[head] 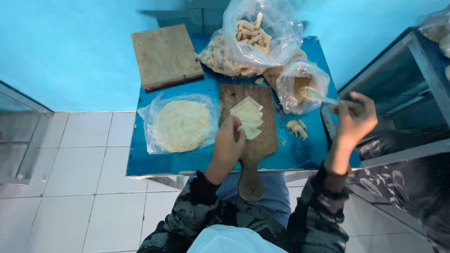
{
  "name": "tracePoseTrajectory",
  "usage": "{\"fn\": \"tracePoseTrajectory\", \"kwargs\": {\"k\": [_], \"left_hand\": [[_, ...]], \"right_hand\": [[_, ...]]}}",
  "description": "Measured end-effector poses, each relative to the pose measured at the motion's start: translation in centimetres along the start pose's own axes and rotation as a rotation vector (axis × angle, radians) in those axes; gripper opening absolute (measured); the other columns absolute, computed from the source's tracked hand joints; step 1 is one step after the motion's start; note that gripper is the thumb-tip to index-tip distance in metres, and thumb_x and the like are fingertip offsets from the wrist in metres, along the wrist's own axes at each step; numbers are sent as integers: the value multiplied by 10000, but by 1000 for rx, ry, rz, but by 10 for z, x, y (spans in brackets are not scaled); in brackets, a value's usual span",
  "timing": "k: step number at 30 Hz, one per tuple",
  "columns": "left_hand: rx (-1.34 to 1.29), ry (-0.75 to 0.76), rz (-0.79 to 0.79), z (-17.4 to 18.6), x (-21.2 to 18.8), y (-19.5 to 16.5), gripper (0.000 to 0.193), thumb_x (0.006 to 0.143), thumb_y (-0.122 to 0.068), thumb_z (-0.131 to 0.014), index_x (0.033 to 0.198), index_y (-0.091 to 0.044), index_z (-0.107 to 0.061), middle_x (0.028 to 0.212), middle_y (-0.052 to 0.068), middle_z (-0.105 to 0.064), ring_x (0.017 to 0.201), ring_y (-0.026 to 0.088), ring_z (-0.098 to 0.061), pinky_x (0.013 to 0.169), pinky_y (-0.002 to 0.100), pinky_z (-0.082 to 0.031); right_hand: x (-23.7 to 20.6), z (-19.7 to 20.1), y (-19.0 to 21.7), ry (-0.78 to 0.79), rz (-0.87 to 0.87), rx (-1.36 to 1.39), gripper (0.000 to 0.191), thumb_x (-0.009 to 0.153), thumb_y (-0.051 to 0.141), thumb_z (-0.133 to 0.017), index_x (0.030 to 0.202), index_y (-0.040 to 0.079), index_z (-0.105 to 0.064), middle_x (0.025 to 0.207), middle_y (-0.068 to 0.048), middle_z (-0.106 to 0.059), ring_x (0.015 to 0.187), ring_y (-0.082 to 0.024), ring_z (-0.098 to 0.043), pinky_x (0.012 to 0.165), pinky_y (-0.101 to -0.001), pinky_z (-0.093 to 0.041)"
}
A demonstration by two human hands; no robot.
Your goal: The person folds thin square dough sheets into layered diamond shapes and stacks the folded pieces on a wooden paddle board, occasionally reaching into a plastic bag for more pieces. They then peel plastic film off round dough discs and stack the discs on the board.
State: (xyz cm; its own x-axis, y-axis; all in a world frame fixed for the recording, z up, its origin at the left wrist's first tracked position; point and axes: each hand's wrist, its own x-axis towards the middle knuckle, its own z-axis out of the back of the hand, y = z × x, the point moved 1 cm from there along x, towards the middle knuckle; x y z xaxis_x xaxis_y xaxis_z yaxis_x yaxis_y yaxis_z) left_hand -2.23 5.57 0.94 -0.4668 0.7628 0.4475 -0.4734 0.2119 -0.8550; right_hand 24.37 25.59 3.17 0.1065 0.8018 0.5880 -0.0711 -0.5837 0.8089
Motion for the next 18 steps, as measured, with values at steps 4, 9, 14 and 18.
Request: {"fn": "tracePoseTrajectory", "kwargs": {"k": [4,9,14,18], "left_hand": [[80,87,87,21,-19,-12,285,863,21,-633,1118,-2,-509,987,238,-616,872,424,-653,708,481,-517],[122,34,2,40,-33,-22,328,877,39,-590,1193,10,-508,1062,274,-618,973,482,-627,755,500,-510],[130,46,159,41,-33,-15,328,894,13,-647,1201,-11,-533,974,208,-642,880,372,-691,722,449,-558],[125,66,148,42,-35,-6,340,917,-21,-695,1218,-15,-536,962,170,-642,849,294,-707,669,409,-573]], "right_hand": [[-44,11,23,82,-124,124,275,998,-130,-666,1256,-53,-608,924,-131,-721,785,-175,-707,739,-277,-575],[-97,-15,38,217,-322,291,286,960,-120,-636,1225,-14,-612,973,-144,-722,790,-174,-711,703,-291,-587],[-132,-50,48,385,-321,262,269,969,-101,-644,1217,-8,-598,1018,-164,-735,848,-186,-728,750,-299,-606],[-145,-59,59,421,-191,147,307,931,-112,-680,1212,-21,-598,1065,-148,-735,972,-204,-747,854,-323,-631]]}}
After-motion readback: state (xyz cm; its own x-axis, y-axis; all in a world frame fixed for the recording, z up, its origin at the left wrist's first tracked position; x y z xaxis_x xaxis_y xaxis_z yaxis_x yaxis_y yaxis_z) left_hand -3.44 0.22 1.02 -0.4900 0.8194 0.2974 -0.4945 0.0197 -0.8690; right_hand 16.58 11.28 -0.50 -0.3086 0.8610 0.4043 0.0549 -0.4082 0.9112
